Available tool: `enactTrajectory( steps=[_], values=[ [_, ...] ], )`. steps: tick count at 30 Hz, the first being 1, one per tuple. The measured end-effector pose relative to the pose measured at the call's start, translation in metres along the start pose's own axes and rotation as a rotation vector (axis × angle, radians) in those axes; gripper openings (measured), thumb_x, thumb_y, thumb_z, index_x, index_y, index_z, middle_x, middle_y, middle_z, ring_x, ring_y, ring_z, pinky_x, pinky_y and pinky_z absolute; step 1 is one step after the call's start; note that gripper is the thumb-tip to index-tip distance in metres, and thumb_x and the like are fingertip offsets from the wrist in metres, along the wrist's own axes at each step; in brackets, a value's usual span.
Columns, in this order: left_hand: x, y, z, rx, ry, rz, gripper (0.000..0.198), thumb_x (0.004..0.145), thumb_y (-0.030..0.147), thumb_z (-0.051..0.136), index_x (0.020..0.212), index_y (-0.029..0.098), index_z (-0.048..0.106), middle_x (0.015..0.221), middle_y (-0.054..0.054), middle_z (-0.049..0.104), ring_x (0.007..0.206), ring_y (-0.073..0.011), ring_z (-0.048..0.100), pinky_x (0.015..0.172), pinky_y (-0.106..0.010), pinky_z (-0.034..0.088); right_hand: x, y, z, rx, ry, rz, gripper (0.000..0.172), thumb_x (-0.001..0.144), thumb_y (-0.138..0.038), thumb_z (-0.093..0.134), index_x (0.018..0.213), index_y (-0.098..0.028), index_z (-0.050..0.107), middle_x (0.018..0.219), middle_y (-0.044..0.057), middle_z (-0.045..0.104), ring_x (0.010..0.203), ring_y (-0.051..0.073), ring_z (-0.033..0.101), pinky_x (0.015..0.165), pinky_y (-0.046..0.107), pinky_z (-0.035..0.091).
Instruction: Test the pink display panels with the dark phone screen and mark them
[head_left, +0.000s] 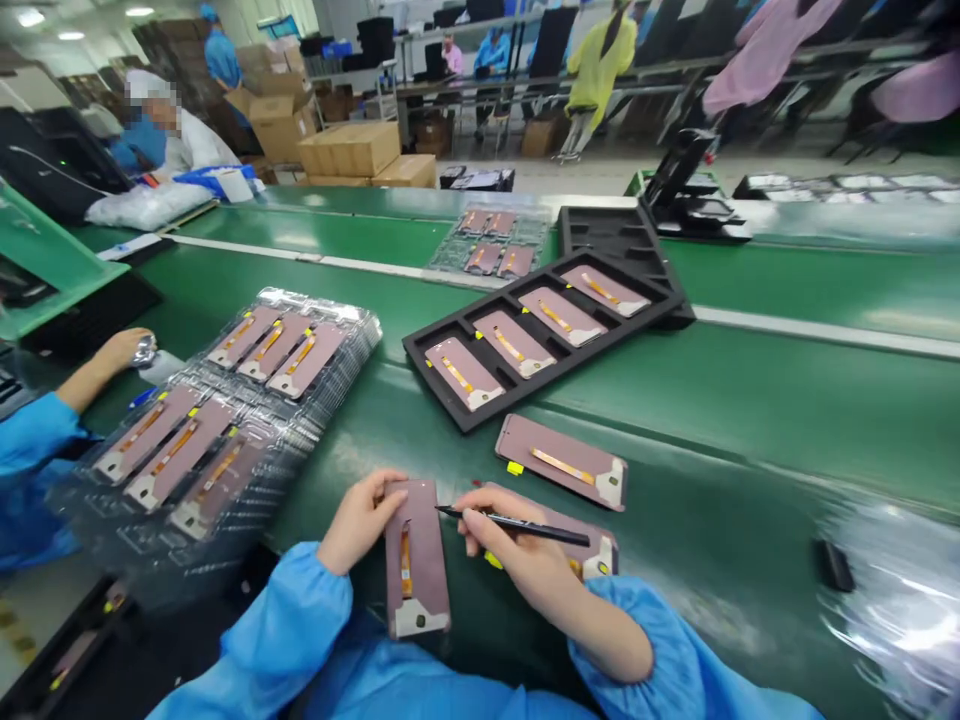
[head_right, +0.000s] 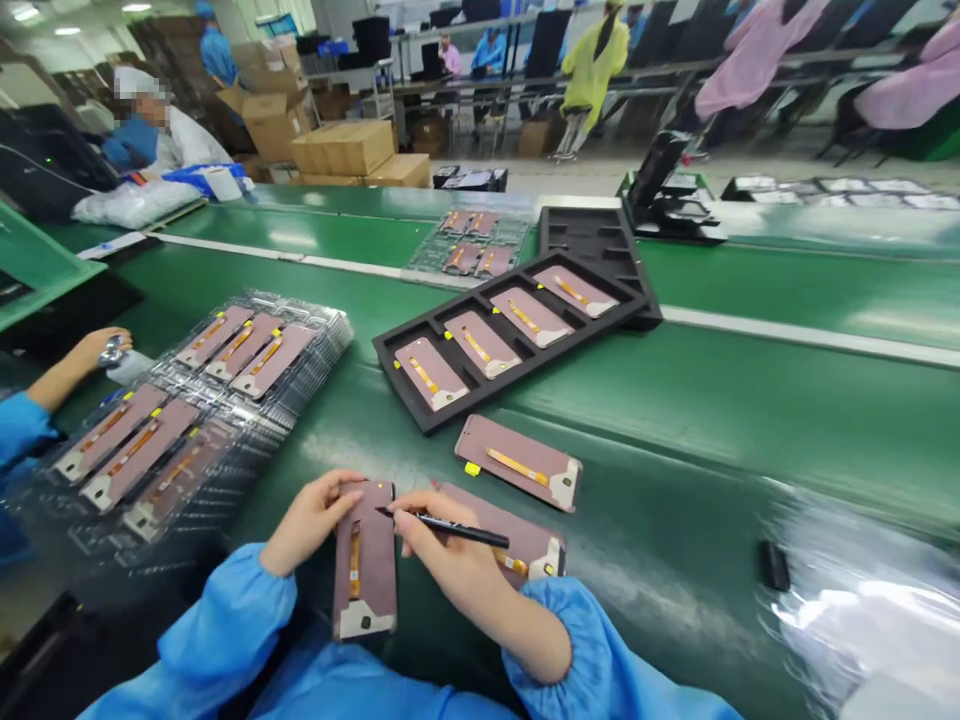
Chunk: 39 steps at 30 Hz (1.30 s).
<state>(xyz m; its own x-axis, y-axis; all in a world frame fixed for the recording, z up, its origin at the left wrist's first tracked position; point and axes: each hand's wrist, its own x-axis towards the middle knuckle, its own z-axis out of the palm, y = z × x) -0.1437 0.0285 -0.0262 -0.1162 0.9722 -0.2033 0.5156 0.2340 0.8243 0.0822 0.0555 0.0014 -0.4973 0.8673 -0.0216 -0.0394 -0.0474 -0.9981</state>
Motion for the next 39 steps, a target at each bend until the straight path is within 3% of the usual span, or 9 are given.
enactTrajectory(
  steps=[4,8,15,20,23,27,39],
  values=[
    [-0.02,-0.009,0.013,0.197,0.182,0.132,0.015,0.088,0.029,0.057,0.095,0.022,0.069,0.1,-0.007,0.067,0.096,-0.0251,0.058,0.089,-0.042,0.047,0.009,0.014,0.017,-0.267,0.043,-0.147,0.02,0.092,-0.032,0.052,0.079,-0.019,0.061,0.067,0.001,0.062,0.06,0.014,0.058,0.057,0.025,0.044],
    [-0.034,-0.016,0.013,0.28,0.34,0.329,0.019,0.095,0.021,0.048,0.103,0.022,0.065,0.101,-0.007,0.065,0.099,-0.0227,0.056,0.089,-0.04,0.046,0.012,0.025,0.017,-0.379,0.132,-0.2,0.012,0.088,-0.028,0.059,0.079,-0.02,0.06,0.069,0.0,0.063,0.062,0.014,0.058,0.058,0.024,0.044],
    [-0.049,-0.027,0.015,0.191,0.275,0.518,0.01,0.09,0.015,0.059,0.095,0.022,0.063,0.09,-0.005,0.065,0.089,-0.0195,0.056,0.081,-0.037,0.048,0.007,0.033,0.021,-0.378,0.064,-0.181,0.027,0.093,-0.029,0.051,0.067,-0.021,0.049,0.057,-0.004,0.05,0.05,0.011,0.046,0.049,0.023,0.035],
    [-0.058,-0.024,0.015,0.217,0.279,0.596,0.016,0.085,0.013,0.063,0.098,0.022,0.064,0.09,-0.005,0.063,0.087,-0.0193,0.053,0.077,-0.036,0.048,-0.005,0.038,0.033,-0.343,-0.003,-0.217,0.021,0.094,-0.024,0.048,0.073,-0.021,0.048,0.064,-0.002,0.052,0.055,0.011,0.05,0.053,0.023,0.039],
    [-0.061,-0.024,0.018,0.345,0.225,0.603,0.018,0.087,0.017,0.063,0.103,0.024,0.067,0.093,-0.005,0.064,0.089,-0.0203,0.052,0.077,-0.037,0.047,-0.009,0.044,0.039,-0.367,0.003,-0.231,0.02,0.093,-0.021,0.048,0.074,-0.022,0.048,0.064,-0.003,0.053,0.054,0.01,0.05,0.052,0.022,0.041],
    [-0.061,-0.026,0.021,0.446,0.223,0.493,0.018,0.089,0.026,0.063,0.106,0.023,0.068,0.094,-0.005,0.065,0.092,-0.0217,0.05,0.079,-0.038,0.044,-0.01,0.053,0.043,-0.435,0.003,-0.257,0.016,0.093,-0.02,0.05,0.077,-0.022,0.05,0.065,-0.003,0.055,0.054,0.01,0.052,0.052,0.02,0.042],
    [-0.062,-0.029,0.026,0.436,0.262,0.47,0.015,0.089,0.03,0.064,0.1,0.02,0.069,0.088,-0.004,0.065,0.088,-0.0203,0.049,0.077,-0.036,0.041,-0.008,0.068,0.046,-0.569,0.007,-0.284,0.014,0.091,-0.022,0.054,0.077,-0.021,0.054,0.066,-0.002,0.06,0.055,0.011,0.059,0.054,0.021,0.046]
  ],
)
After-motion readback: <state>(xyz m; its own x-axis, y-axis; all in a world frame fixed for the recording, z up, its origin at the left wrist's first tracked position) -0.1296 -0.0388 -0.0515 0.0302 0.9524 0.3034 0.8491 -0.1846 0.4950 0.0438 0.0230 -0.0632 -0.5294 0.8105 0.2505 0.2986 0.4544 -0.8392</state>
